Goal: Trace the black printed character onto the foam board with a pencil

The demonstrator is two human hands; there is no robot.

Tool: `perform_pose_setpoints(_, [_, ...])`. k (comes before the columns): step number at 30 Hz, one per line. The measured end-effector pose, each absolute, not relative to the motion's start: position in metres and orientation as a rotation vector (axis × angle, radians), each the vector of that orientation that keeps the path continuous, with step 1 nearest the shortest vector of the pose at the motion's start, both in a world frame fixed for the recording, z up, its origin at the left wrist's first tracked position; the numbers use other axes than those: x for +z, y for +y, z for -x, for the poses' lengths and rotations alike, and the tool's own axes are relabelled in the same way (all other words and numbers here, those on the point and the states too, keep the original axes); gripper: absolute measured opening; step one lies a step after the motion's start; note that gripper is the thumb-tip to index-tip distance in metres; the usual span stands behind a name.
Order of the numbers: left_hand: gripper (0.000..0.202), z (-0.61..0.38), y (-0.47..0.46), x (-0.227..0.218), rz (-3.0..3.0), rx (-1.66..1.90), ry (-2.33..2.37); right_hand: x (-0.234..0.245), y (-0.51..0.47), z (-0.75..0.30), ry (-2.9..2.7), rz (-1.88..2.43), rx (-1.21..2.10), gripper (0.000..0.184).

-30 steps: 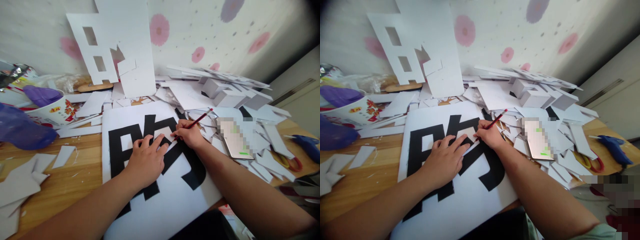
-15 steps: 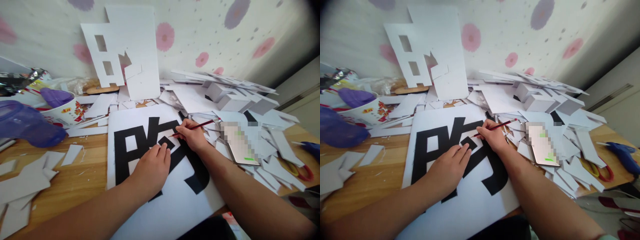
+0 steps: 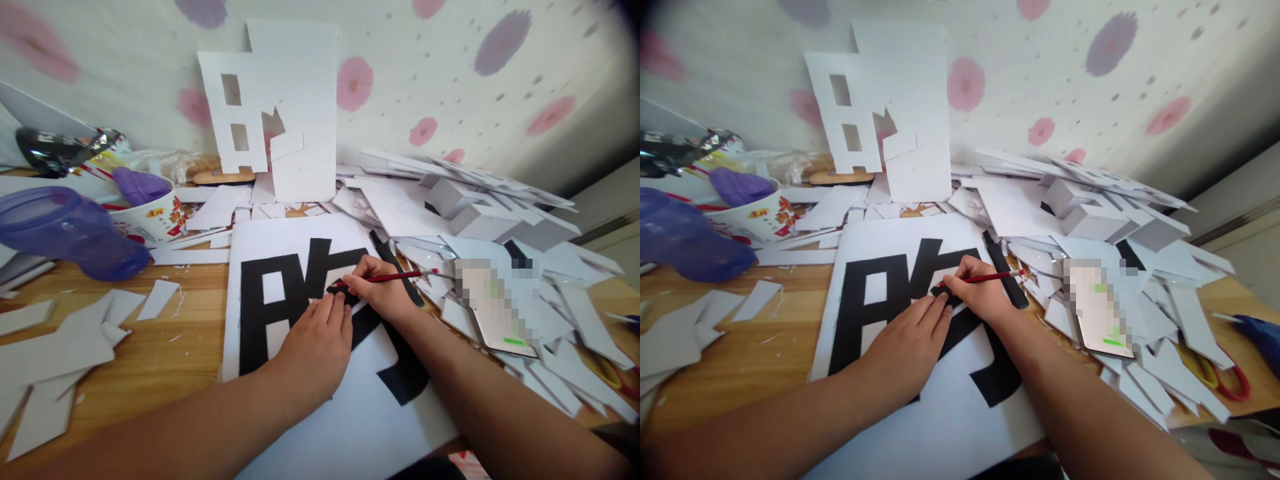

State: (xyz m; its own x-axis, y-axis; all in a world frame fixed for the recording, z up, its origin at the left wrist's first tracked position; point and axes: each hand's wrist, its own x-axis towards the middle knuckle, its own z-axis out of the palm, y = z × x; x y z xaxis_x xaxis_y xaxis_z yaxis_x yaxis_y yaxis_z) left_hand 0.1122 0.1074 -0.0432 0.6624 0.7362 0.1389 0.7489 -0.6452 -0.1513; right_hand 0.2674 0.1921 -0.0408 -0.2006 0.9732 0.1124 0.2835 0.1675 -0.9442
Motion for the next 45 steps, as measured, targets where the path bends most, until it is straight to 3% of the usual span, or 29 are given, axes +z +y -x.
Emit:
perform_pose_setpoints(29, [0.046,-0.111,0.106,-0.045,2.722,-0.066,-1.237,-0.043,0.197,-0.270,-1.531,1.420,0.868,0.029])
perform_pose_setpoints(36, [0.048,-0.113,0.107,-0.044,2.731,-0.052,-1.244,-0.040,0.190,-0.261,-1.524,1.192,1.101,0.030])
perform_pose_setpoints(45, [0.046,-0.114,0.105,-0.040,2.738,-0.114,-1.250,-0.049,0.191,-0.261,-1.590,1.228,1.158,0.031])
